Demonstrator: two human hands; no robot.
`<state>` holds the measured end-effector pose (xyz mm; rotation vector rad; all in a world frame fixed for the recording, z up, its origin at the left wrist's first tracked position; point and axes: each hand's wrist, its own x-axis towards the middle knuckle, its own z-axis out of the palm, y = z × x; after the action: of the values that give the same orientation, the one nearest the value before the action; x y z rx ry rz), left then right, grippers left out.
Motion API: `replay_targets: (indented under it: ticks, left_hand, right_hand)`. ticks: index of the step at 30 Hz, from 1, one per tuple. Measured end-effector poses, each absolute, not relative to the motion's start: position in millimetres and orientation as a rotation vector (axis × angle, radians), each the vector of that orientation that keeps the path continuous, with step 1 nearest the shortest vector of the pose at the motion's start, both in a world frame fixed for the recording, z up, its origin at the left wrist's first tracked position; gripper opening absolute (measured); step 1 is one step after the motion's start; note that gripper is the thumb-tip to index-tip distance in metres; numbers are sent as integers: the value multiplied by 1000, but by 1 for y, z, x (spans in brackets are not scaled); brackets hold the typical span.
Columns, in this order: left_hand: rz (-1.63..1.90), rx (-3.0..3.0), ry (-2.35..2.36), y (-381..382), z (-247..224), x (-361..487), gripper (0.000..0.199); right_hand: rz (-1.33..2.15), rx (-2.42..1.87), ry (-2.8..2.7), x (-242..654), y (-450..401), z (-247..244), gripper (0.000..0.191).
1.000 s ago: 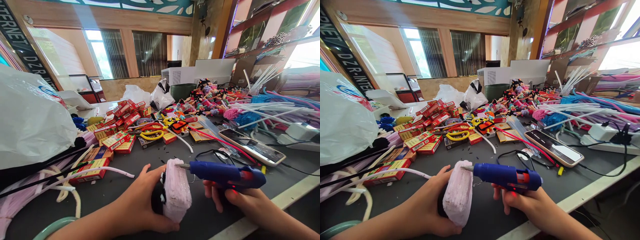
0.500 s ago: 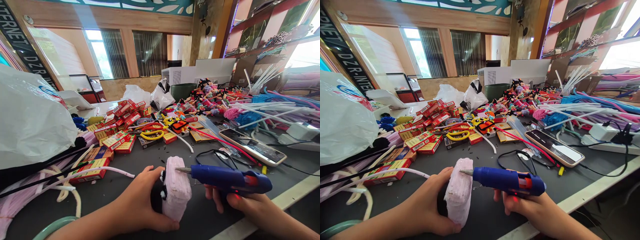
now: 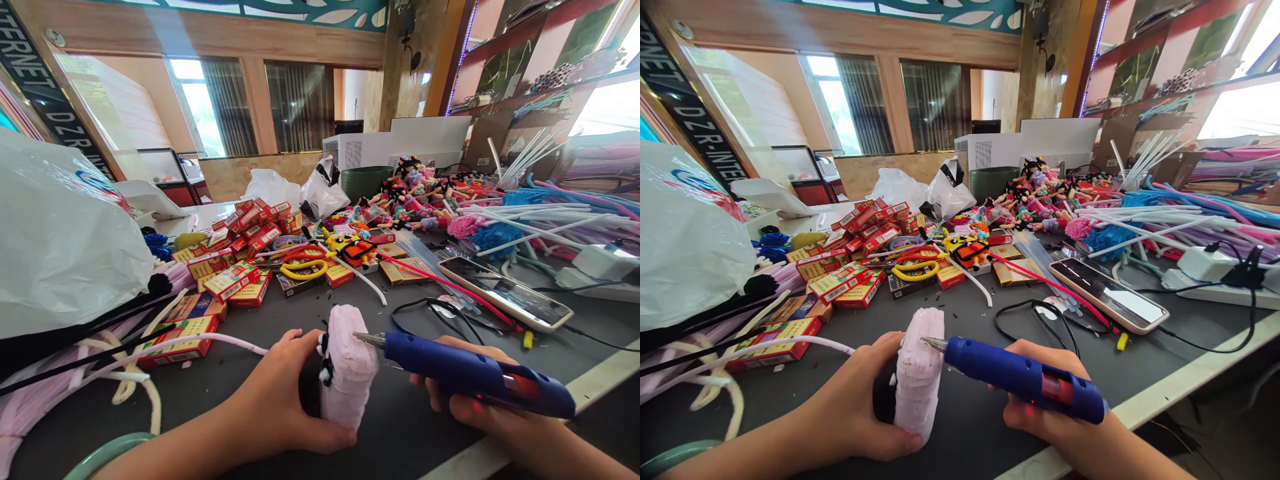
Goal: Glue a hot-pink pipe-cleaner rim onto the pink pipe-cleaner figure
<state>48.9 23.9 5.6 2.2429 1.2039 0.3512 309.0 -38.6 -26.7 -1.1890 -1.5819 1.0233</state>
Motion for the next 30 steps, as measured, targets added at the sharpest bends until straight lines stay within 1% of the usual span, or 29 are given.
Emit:
replay_targets:
  ticks: [5, 8, 14, 21, 26, 30]
  left_hand:
    - [333, 2242, 1238, 24, 5, 49, 72]
    - [322, 2240, 1284, 25, 2, 48, 78]
    - [362, 2239, 1293, 25, 0, 48, 78]
    - [462, 2266, 1324, 20, 9, 51, 62]
    - [454, 2327, 1340, 24, 5, 49, 67]
    - [461, 2328, 1345, 25, 2, 49, 74]
  right_hand:
    - [804, -1219, -1726, 316, -40, -32, 29]
    - [703, -1212, -1745, 313, -40, -28, 30]
    - [571, -1146, -1808, 308, -40, -22, 31]
    - [479, -1185, -1810, 308, -41, -24, 31]
    - [403, -1165, -1783, 306, -40, -25, 28]
    - [356, -1153, -1803, 307, -41, -28, 21]
